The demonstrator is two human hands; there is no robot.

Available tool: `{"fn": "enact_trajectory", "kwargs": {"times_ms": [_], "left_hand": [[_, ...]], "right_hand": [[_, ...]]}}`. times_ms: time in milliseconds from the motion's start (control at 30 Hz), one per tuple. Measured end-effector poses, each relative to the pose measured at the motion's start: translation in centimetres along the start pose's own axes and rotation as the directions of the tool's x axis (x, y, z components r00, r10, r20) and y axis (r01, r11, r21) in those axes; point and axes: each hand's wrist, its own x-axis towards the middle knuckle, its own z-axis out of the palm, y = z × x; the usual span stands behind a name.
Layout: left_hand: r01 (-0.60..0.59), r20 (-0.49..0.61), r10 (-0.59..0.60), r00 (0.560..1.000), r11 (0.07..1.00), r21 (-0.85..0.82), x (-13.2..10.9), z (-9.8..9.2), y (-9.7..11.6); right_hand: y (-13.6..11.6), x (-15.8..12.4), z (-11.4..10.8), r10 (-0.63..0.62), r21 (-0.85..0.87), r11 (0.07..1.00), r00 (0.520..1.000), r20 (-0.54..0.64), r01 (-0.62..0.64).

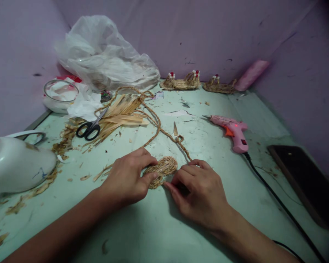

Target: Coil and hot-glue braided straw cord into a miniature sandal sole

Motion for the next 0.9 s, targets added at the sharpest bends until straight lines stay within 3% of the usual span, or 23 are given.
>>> {"fn": "enact_trajectory", "kwargs": {"times_ms": [133,367,667,900], "left_hand": [[-0.023,-0.006,0.023,1.0,1.0,-0.012,0.0,0.1,-0.1],[-0.021,0.04,0.019,0.999,0.999,0.035,0.1,-0.2,0.2],[-0.04,0.034,0.038,0.999,0.998,0.052,0.0,-0.4,0.4],[-0.051,0.028,0.05,0.998,0.998,0.048,0.1,-0.2,0.2]], "right_hand": [[-0.4,0.1,0.2,0.042,-0.043,0.998,0.998,-0.04,-0.044],[0.1,0.3,0.3,-0.125,-0.129,0.985,0.99,-0.067,0.115],[0.6,0.1,0.0,-0.008,-0.053,0.999,1.0,0.017,0.009],[0.3,0.0,0.5,0.115,-0.061,0.991,0.991,-0.062,-0.119]]}}
